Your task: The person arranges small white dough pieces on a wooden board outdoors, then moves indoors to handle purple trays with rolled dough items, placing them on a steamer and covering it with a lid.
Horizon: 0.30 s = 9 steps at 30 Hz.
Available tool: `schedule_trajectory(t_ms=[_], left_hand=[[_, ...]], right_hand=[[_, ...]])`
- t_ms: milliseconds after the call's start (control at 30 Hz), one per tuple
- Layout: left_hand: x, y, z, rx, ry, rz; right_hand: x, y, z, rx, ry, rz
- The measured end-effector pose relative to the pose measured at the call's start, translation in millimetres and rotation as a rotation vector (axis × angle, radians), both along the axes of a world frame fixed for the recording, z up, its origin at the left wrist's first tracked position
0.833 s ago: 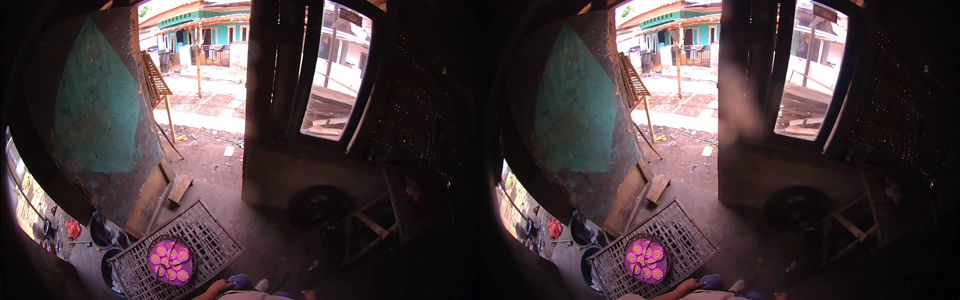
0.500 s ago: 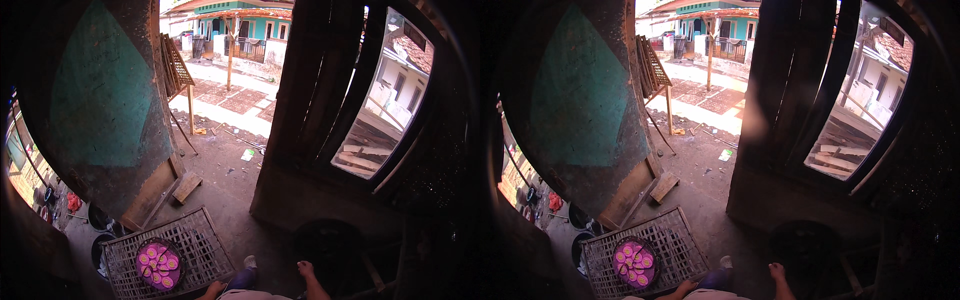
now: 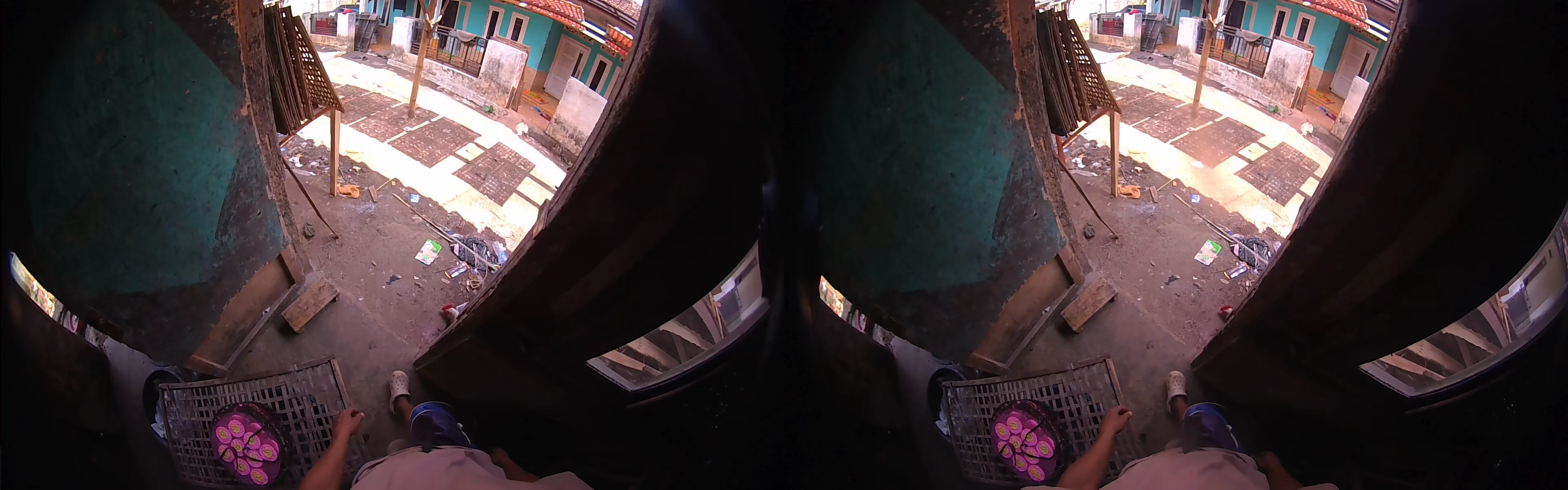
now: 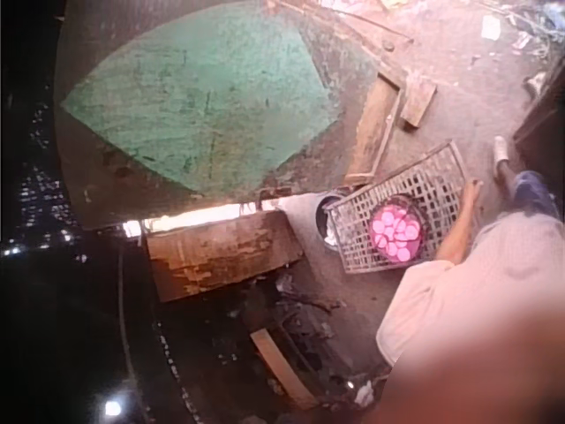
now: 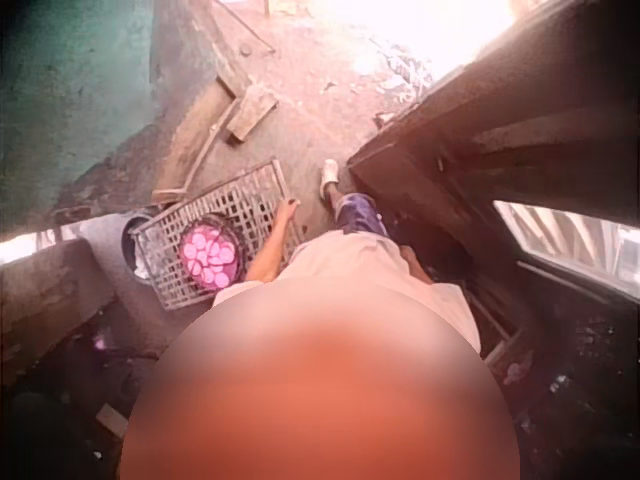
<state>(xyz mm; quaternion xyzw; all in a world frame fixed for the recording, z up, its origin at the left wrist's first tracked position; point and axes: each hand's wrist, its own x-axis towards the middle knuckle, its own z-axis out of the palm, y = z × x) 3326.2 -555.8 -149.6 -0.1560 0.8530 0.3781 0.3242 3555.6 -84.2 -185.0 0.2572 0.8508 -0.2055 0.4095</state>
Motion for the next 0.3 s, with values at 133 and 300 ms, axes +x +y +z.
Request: schedule_trajectory(t_ms=[133,300], left_hand=[[-67,16,-40,0.005,-0.050,0.035],[-151,-1,-38,-0.094,-0.032,0.065]], right_hand=[[-77,8,-19,-0.059,0.083,-0.020],[-242,-38,-31,-0.155,0.219,-0.142]])
